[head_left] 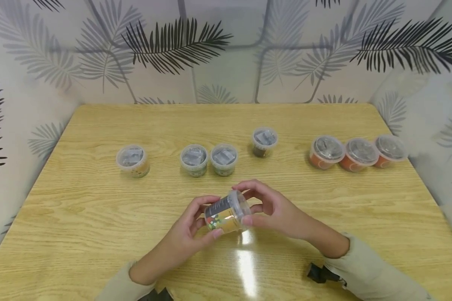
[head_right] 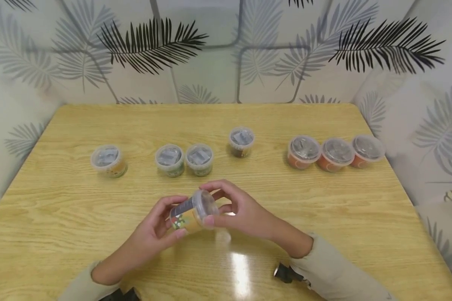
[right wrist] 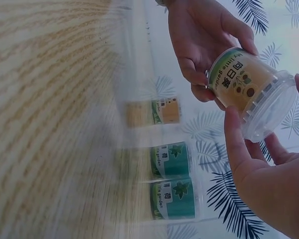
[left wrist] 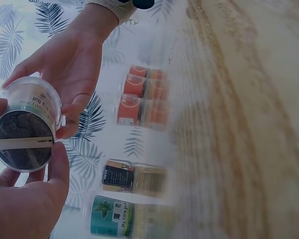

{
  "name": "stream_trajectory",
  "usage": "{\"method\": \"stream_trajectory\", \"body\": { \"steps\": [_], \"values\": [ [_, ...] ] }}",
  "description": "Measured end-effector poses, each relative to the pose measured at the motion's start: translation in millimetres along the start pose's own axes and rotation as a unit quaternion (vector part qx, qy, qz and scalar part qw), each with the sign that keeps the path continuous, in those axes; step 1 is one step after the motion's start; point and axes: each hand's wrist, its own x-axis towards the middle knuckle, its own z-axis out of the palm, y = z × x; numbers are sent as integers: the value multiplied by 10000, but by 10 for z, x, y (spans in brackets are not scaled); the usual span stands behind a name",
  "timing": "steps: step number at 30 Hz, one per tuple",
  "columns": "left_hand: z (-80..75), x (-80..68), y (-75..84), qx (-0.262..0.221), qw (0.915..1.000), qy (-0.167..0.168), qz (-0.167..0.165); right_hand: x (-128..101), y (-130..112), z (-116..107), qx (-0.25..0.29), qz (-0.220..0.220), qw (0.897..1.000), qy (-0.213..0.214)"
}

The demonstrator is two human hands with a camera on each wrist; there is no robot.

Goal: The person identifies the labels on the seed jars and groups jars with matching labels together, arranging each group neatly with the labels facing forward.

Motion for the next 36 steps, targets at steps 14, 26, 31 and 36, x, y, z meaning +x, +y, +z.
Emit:
{"method": "stream_trajectory", "body": {
  "steps": [14,26,31,36],
  "values": [
    [-61,-12,49,-462,9971,-345,-487,16,-78,18,193,-368,9984,-384],
    [-28,34,48,193,9998,99,7,57,-77,49,-132,22,9997,180],
    [-17,13,39,440,9988,201,96,35,-67,69,-76,249,9996,130],
    [-51,-7,60,105,9998,170,8,24,-68,57,261,19,9995,-165]
  ]
}}
